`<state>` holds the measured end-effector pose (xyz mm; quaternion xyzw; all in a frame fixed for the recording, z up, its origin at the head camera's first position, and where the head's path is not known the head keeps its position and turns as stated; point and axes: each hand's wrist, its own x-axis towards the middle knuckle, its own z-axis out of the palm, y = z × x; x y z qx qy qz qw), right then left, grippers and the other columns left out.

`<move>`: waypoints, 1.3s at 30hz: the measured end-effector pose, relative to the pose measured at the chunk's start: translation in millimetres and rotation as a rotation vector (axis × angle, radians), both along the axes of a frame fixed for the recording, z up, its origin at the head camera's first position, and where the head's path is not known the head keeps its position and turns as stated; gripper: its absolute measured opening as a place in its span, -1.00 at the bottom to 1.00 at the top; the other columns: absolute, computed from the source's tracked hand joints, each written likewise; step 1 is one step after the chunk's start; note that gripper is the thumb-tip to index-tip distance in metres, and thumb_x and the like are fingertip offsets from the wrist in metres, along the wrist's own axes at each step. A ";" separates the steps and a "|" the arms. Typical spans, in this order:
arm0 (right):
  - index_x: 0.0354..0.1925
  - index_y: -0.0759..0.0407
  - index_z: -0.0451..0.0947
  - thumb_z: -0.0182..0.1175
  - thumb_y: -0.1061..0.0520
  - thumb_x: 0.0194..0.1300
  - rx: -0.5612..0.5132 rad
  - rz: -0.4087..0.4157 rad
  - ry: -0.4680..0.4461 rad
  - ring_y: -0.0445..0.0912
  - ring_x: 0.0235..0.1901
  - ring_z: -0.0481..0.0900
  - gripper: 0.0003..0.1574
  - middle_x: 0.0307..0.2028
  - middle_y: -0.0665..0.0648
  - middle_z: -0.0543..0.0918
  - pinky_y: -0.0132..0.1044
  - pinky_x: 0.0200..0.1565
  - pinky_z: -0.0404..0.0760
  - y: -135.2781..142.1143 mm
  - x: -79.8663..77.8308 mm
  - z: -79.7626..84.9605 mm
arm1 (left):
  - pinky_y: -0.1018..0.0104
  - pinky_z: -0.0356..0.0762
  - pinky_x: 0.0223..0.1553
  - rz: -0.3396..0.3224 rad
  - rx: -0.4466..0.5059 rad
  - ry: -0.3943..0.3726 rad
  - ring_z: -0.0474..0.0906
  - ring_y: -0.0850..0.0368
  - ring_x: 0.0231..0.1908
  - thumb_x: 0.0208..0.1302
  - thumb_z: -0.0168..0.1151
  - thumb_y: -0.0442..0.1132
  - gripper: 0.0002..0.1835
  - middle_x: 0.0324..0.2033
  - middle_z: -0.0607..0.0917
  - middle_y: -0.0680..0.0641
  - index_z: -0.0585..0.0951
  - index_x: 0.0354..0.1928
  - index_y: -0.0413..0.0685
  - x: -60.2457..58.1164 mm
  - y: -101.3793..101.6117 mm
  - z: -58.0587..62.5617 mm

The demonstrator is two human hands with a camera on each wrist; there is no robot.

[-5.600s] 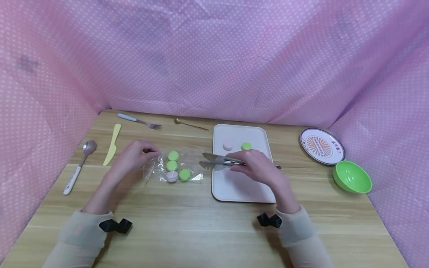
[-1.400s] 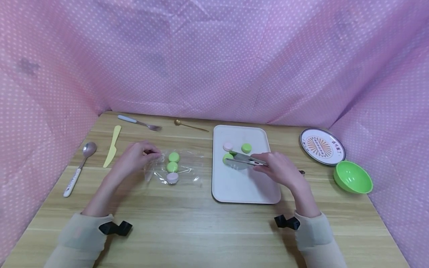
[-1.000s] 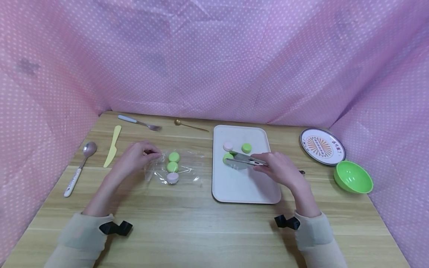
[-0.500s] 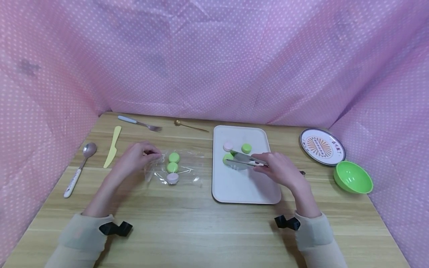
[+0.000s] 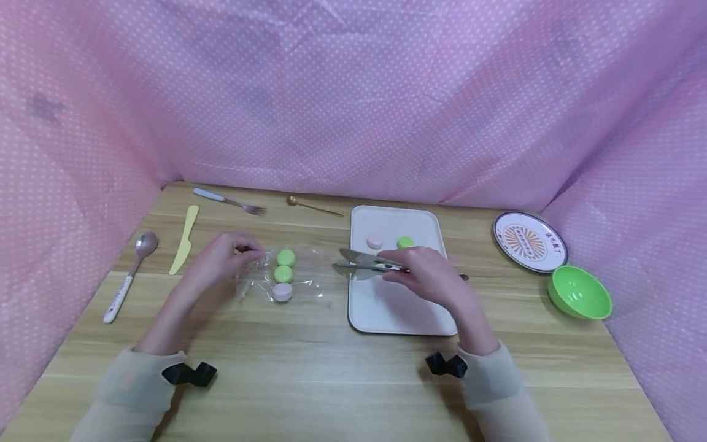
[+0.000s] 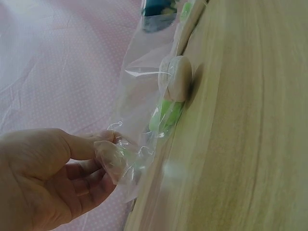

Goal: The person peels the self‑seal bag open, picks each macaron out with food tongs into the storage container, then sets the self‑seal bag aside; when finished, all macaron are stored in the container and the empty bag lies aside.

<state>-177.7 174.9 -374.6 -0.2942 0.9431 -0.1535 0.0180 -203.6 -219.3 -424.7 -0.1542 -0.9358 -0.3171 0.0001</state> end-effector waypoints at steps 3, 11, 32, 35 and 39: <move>-0.03 -0.07 0.61 0.26 -0.04 0.22 0.016 0.050 0.006 -0.25 -0.40 0.53 -0.67 -0.32 -0.16 0.69 -0.23 -0.27 0.56 -17.1 -4.4 -4.5 | 0.22 0.51 -0.19 0.007 -0.003 -0.001 0.61 0.10 -0.25 0.22 0.27 -0.15 -0.90 -0.30 0.72 0.01 0.71 -0.28 0.07 -0.8 -0.8 -1.7; -0.18 -0.12 0.61 0.29 -0.03 0.18 0.050 0.125 0.034 -0.28 -0.53 0.42 -0.80 -0.44 -0.21 0.63 -0.34 -0.43 0.45 -43.7 -7.1 -13.8 | 0.19 0.51 -0.18 0.026 -0.001 -0.006 0.63 0.07 -0.23 0.22 0.27 -0.18 -0.91 -0.28 0.73 -0.02 0.71 -0.28 0.04 -1.9 -1.3 -2.9; -0.27 -0.13 0.56 0.29 -0.04 0.18 0.040 0.155 0.030 -0.30 -0.52 0.41 -0.86 -0.49 -0.24 0.59 -0.36 -0.43 0.43 -62.0 -2.3 -12.1 | 0.22 0.53 -0.18 0.010 -0.007 -0.010 0.61 0.14 -0.25 0.22 0.27 -0.14 -0.89 -0.30 0.73 0.03 0.72 -0.27 0.08 1.2 5.9 -0.4; -0.30 -0.14 0.55 0.30 -0.04 0.17 0.047 0.157 0.053 -0.29 -0.52 0.43 -0.87 -0.49 -0.25 0.59 -0.34 -0.47 0.42 -70.7 -4.2 -16.0 | 0.20 0.56 -0.17 -0.031 0.003 0.001 0.62 0.14 -0.25 0.21 0.28 -0.17 -0.90 -0.30 0.73 0.03 0.72 -0.26 0.06 2.3 10.5 -0.3; -0.24 -0.15 0.57 0.30 -0.01 0.18 0.062 0.157 0.057 -0.29 -0.51 0.46 -0.85 -0.45 -0.23 0.63 -0.34 -0.48 0.43 -78.3 -5.5 -19.3 | 0.24 0.55 -0.20 -0.063 0.006 0.022 0.61 0.18 -0.28 0.20 0.29 -0.18 -0.90 -0.32 0.71 0.07 0.72 -0.26 0.07 3.1 15.2 0.9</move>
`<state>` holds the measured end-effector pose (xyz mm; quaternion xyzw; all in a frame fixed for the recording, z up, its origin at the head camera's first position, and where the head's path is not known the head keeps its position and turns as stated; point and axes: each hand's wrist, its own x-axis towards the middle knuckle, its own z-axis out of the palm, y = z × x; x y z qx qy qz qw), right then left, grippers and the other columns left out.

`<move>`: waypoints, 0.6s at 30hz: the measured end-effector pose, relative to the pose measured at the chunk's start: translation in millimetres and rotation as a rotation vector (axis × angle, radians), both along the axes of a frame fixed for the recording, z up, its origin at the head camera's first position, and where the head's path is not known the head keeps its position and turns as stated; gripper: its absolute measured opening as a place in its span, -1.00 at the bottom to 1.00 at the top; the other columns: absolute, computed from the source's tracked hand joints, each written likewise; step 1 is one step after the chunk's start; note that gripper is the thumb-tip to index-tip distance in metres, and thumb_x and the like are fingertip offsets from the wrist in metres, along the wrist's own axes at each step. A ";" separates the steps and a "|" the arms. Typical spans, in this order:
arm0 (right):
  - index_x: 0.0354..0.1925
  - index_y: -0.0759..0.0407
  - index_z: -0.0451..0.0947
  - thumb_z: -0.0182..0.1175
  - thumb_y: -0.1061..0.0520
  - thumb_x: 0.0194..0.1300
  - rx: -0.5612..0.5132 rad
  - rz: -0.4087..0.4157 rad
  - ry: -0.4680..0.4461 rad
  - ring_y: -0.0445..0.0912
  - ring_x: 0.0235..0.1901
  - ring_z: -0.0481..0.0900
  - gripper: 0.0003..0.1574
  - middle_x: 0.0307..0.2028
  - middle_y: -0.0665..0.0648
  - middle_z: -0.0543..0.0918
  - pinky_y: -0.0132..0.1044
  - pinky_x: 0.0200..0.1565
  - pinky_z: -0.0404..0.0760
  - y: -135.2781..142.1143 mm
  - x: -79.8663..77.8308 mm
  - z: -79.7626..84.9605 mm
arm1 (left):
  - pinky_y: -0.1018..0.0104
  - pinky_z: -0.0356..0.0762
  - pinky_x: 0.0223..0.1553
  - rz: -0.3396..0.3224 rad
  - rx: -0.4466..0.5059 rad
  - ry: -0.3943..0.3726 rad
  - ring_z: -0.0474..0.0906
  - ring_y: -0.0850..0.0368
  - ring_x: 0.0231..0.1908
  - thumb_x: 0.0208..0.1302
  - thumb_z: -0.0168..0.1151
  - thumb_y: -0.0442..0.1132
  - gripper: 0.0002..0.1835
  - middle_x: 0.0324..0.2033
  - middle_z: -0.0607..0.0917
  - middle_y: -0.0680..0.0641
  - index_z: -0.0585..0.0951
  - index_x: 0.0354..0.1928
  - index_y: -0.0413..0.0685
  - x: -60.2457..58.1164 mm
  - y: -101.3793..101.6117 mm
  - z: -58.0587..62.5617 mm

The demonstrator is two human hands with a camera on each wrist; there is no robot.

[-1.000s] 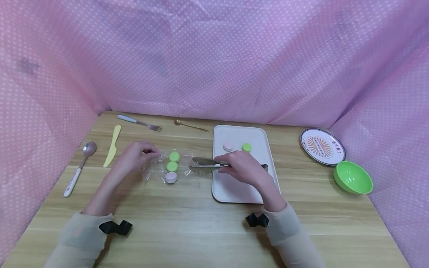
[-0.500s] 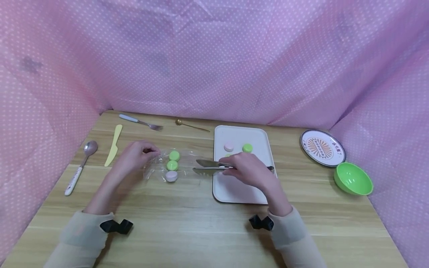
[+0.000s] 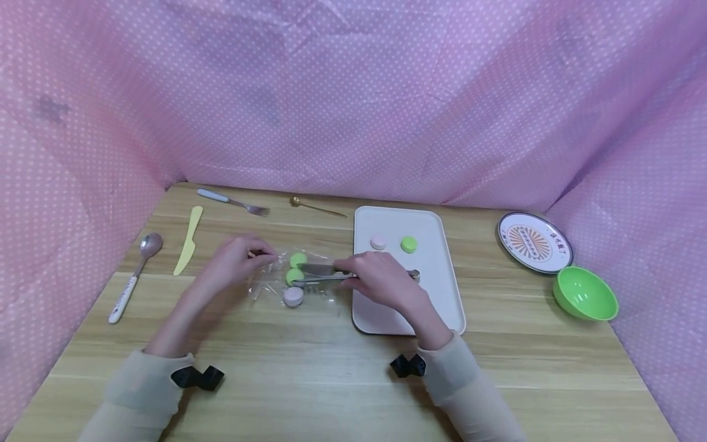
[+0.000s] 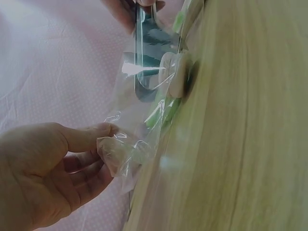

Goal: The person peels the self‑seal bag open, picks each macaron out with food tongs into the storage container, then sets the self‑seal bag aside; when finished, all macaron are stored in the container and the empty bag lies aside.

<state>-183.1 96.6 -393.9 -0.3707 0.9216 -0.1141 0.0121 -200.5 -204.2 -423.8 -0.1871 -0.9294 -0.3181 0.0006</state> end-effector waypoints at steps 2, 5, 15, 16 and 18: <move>-0.19 -0.14 0.58 0.30 -0.01 0.18 0.008 -0.002 -0.005 -0.29 -0.51 0.46 -0.81 -0.43 -0.21 0.64 -0.34 -0.48 0.43 -1.8 -0.1 -0.6 | 0.26 0.54 -0.21 -0.003 -0.005 0.002 0.60 0.19 -0.29 0.19 0.29 -0.17 -0.91 -0.33 0.69 0.09 0.72 -0.27 0.10 0.2 1.4 0.4; -0.16 -0.13 0.59 0.29 0.00 0.19 0.010 -0.004 -0.010 -0.29 -0.51 0.46 -0.78 -0.42 -0.20 0.65 -0.35 -0.47 0.43 -3.1 0.3 -1.0 | 0.24 0.54 -0.20 -0.001 -0.011 -0.004 0.60 0.19 -0.29 0.19 0.29 -0.16 -0.91 -0.33 0.69 0.09 0.71 -0.27 0.12 0.4 2.1 0.3; -0.23 -0.08 0.56 0.28 -0.01 0.20 -0.012 0.022 0.003 -0.27 -0.53 0.43 -0.84 -0.48 -0.21 0.60 -0.35 -0.49 0.39 -2.1 0.1 -3.8 | 0.25 0.55 -0.20 0.019 -0.018 -0.007 0.60 0.20 -0.28 0.19 0.30 -0.18 -0.92 -0.33 0.70 0.10 0.71 -0.28 0.14 0.3 0.8 -0.1; -0.25 -0.09 0.55 0.28 -0.01 0.20 -0.012 0.022 0.003 -0.27 -0.53 0.42 -0.86 -0.49 -0.22 0.58 -0.35 -0.50 0.38 -1.5 0.0 -3.6 | 0.26 0.55 -0.20 0.019 -0.019 -0.001 0.61 0.20 -0.28 0.18 0.30 -0.18 -0.92 -0.33 0.70 0.10 0.71 -0.29 0.14 0.2 0.6 -0.1; -0.30 -0.12 0.52 0.28 -0.02 0.19 -0.013 0.020 0.008 -0.27 -0.54 0.40 -0.88 -0.51 -0.24 0.55 -0.36 -0.52 0.37 0.4 0.3 -2.2 | 0.27 0.55 -0.21 0.018 -0.023 0.008 0.61 0.21 -0.29 0.18 0.31 -0.18 -0.92 -0.34 0.70 0.11 0.71 -0.29 0.14 -0.1 0.2 -0.2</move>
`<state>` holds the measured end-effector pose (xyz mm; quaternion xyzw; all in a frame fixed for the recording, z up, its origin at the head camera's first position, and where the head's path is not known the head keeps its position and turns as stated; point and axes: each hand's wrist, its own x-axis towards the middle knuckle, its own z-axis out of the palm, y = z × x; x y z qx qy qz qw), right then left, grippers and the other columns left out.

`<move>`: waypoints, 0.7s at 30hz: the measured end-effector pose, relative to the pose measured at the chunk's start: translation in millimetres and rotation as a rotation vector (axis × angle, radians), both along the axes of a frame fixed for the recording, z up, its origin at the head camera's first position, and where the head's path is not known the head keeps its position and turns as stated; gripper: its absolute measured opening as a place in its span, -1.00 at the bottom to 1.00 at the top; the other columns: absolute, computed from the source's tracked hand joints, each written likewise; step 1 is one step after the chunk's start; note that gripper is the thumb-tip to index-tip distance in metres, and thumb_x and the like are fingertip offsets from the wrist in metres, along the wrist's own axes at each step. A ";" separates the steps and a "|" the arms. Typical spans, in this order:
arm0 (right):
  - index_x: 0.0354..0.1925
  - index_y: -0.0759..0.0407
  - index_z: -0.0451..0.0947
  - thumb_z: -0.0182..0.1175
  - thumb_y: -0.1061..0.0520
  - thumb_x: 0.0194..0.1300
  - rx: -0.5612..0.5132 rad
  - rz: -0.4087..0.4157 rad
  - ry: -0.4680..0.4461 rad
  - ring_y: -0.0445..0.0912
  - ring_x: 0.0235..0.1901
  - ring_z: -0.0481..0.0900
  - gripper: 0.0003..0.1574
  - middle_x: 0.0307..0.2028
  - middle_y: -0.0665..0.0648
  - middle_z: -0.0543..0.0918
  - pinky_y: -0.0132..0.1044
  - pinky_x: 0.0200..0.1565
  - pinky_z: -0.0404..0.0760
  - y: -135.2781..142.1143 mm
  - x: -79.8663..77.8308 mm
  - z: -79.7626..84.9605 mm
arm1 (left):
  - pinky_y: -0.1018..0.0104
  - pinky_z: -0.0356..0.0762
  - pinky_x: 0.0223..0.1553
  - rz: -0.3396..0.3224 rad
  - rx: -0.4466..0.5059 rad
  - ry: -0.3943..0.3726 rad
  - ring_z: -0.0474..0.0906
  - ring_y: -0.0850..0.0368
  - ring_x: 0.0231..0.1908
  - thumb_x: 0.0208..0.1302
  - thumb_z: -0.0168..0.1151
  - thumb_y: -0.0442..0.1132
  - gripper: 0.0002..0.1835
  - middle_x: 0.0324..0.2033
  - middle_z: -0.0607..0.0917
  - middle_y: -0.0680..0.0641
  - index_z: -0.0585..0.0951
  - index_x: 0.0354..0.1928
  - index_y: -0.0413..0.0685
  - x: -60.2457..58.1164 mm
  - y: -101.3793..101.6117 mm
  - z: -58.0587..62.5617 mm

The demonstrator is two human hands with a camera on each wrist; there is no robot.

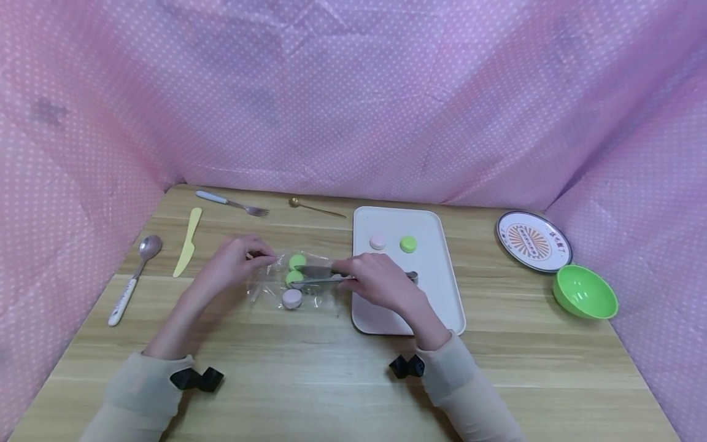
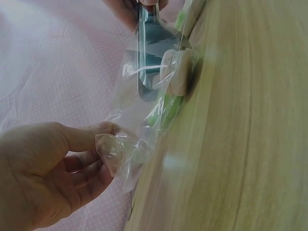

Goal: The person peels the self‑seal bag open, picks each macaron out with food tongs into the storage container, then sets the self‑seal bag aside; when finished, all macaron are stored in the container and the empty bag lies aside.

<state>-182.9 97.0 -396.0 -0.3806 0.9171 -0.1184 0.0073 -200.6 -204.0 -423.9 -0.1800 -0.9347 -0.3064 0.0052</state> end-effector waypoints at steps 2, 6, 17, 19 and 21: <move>-0.35 -0.13 0.49 0.30 -0.03 0.18 -0.001 -0.005 0.005 -0.27 -0.55 0.39 -0.86 -0.54 -0.25 0.52 -0.36 -0.52 0.36 2.7 0.3 2.0 | 0.27 0.55 -0.21 -0.005 0.002 0.008 0.61 0.20 -0.29 0.18 0.31 -0.19 -0.92 -0.34 0.71 0.09 0.72 -0.28 0.12 -0.1 -0.8 -0.3; -0.37 -0.14 0.50 0.32 -0.03 0.14 0.002 -0.026 0.003 -0.26 -0.56 0.36 -0.85 -0.55 -0.25 0.52 -0.36 -0.53 0.34 10.6 1.2 6.5 | 0.26 0.54 -0.21 -0.007 0.013 0.010 0.61 0.18 -0.29 0.18 0.30 -0.19 -0.90 -0.33 0.71 0.07 0.72 -0.26 0.09 -0.4 -2.7 -1.2; -0.27 -0.11 0.58 0.33 0.03 0.13 0.032 -0.049 -0.008 -0.27 -0.57 0.34 -0.84 -0.51 -0.26 0.58 -0.37 -0.50 0.35 19.8 1.8 10.2 | 0.32 0.54 -0.24 0.002 0.014 0.013 0.61 0.21 -0.32 0.18 0.31 -0.19 -0.94 -0.35 0.71 0.08 0.72 -0.31 0.10 -0.2 -2.9 -0.9; -0.31 -0.12 0.57 0.33 0.02 0.13 0.034 -0.053 -0.007 -0.26 -0.59 0.31 -0.87 -0.53 -0.26 0.55 -0.38 -0.52 0.33 19.4 2.1 10.3 | 0.31 0.53 -0.24 0.004 0.007 0.018 0.60 0.21 -0.32 0.18 0.31 -0.20 -0.94 -0.36 0.71 0.08 0.72 -0.31 0.09 0.0 -2.2 0.0; -0.35 -0.14 0.55 0.33 0.02 0.13 0.035 -0.055 -0.012 -0.27 -0.59 0.29 -0.88 -0.55 -0.27 0.53 -0.40 -0.54 0.31 18.6 2.4 10.4 | 0.29 0.53 -0.24 0.006 0.001 0.022 0.60 0.20 -0.32 0.18 0.31 -0.19 -0.94 -0.36 0.71 0.08 0.72 -0.31 0.09 0.1 -1.5 0.8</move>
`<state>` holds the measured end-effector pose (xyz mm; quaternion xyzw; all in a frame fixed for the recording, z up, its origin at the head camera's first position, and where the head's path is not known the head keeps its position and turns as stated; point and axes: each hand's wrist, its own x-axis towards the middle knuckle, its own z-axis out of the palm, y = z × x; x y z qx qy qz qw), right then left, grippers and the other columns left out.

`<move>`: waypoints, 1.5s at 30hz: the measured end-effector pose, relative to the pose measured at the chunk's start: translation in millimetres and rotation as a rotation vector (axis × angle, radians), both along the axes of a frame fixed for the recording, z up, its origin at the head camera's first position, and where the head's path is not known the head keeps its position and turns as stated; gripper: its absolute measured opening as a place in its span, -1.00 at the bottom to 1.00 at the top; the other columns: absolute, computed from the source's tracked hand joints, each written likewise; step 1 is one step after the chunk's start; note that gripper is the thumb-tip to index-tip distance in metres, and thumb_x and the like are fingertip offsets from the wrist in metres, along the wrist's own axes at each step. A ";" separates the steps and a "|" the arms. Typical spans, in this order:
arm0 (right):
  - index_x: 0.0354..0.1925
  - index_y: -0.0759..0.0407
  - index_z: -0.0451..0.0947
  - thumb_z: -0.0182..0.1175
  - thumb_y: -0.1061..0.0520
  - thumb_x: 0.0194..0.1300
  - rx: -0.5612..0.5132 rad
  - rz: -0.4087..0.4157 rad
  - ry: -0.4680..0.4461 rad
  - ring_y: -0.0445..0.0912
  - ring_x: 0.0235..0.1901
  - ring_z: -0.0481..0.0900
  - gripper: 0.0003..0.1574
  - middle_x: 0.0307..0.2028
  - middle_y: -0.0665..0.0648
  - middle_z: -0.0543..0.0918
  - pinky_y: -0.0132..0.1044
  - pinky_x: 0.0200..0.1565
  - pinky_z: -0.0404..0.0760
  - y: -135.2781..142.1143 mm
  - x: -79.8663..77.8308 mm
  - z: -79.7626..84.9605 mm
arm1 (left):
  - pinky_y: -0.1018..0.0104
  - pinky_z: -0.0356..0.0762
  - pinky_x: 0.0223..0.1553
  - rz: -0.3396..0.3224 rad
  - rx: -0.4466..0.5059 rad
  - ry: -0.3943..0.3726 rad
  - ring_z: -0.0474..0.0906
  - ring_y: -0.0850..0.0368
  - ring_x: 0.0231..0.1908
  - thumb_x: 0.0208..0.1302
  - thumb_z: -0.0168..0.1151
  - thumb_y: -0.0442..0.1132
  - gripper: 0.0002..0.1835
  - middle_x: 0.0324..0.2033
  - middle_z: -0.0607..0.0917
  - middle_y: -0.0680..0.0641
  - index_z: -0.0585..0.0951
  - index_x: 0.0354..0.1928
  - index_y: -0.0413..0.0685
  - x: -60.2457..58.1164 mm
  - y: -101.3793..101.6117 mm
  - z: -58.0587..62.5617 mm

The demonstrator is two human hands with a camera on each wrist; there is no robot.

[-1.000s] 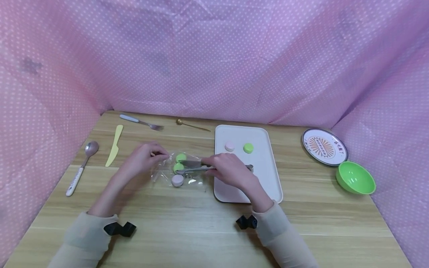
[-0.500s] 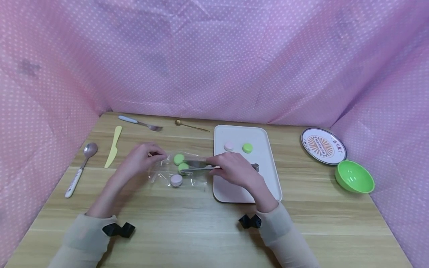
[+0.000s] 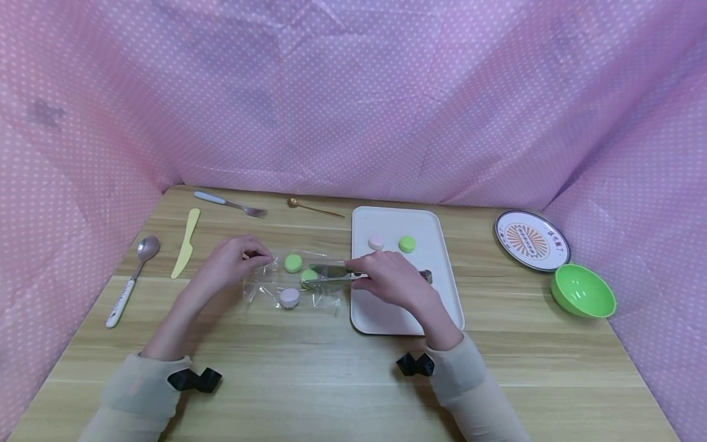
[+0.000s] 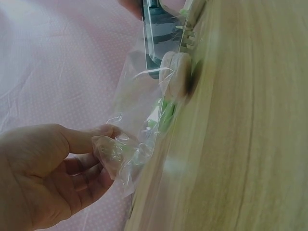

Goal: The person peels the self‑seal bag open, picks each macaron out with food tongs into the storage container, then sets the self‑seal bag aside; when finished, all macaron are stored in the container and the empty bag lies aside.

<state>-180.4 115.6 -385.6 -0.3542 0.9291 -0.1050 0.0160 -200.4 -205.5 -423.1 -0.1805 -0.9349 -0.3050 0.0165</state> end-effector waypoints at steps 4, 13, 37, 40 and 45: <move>-0.40 -0.17 0.51 0.32 0.01 0.15 0.011 -0.005 -0.007 -0.27 -0.59 0.26 -0.86 -0.58 -0.26 0.49 -0.41 -0.56 0.28 -2.1 0.5 -0.3 | 0.30 0.53 -0.24 -0.002 0.000 0.001 0.60 0.21 -0.31 0.17 0.31 -0.19 -0.93 -0.36 0.70 0.09 0.72 -0.31 0.10 0.4 -0.1 0.1; -0.25 -0.17 0.59 0.32 0.01 0.16 -0.009 -0.002 -0.020 -0.28 -0.56 0.35 -0.85 -0.49 -0.27 0.58 -0.39 -0.51 0.35 2.3 1.0 2.4 | 0.29 0.54 -0.23 0.005 0.011 -0.004 0.61 0.19 -0.31 0.17 0.31 -0.21 -0.93 -0.36 0.71 0.08 0.72 -0.31 0.08 1.3 -0.5 0.2; 0.01 -0.03 0.60 0.30 0.03 0.19 -0.071 -0.301 -0.039 -0.26 -0.45 0.55 -0.61 -0.31 -0.06 0.73 -0.27 -0.37 0.53 156.7 12.4 13.3 | 0.08 0.56 -0.14 0.045 0.015 -0.050 0.63 0.04 -0.21 0.25 0.25 -0.18 -0.87 -0.25 0.73 -0.04 0.71 -0.24 0.00 0.3 -6.0 0.1; 0.01 -0.07 0.60 0.31 0.01 0.17 -0.049 -0.323 -0.025 -0.24 -0.45 0.56 -0.60 -0.32 -0.06 0.73 -0.21 -0.35 0.54 162.7 12.9 13.4 | 0.08 0.56 -0.15 0.046 0.013 -0.041 0.64 0.04 -0.22 0.24 0.25 -0.19 -0.88 -0.26 0.73 -0.03 0.71 -0.25 0.01 0.2 -5.5 0.0; 0.03 -0.06 0.60 0.29 -0.02 0.19 -0.020 -0.331 -0.049 -0.19 -0.33 0.65 -0.59 -0.24 -0.03 0.74 -0.13 -0.25 0.60 165.0 14.1 12.1 | 0.13 0.55 -0.17 0.042 0.005 -0.022 0.64 0.06 -0.24 0.23 0.26 -0.19 -0.89 -0.27 0.73 -0.02 0.72 -0.26 0.01 -0.4 -4.3 -0.2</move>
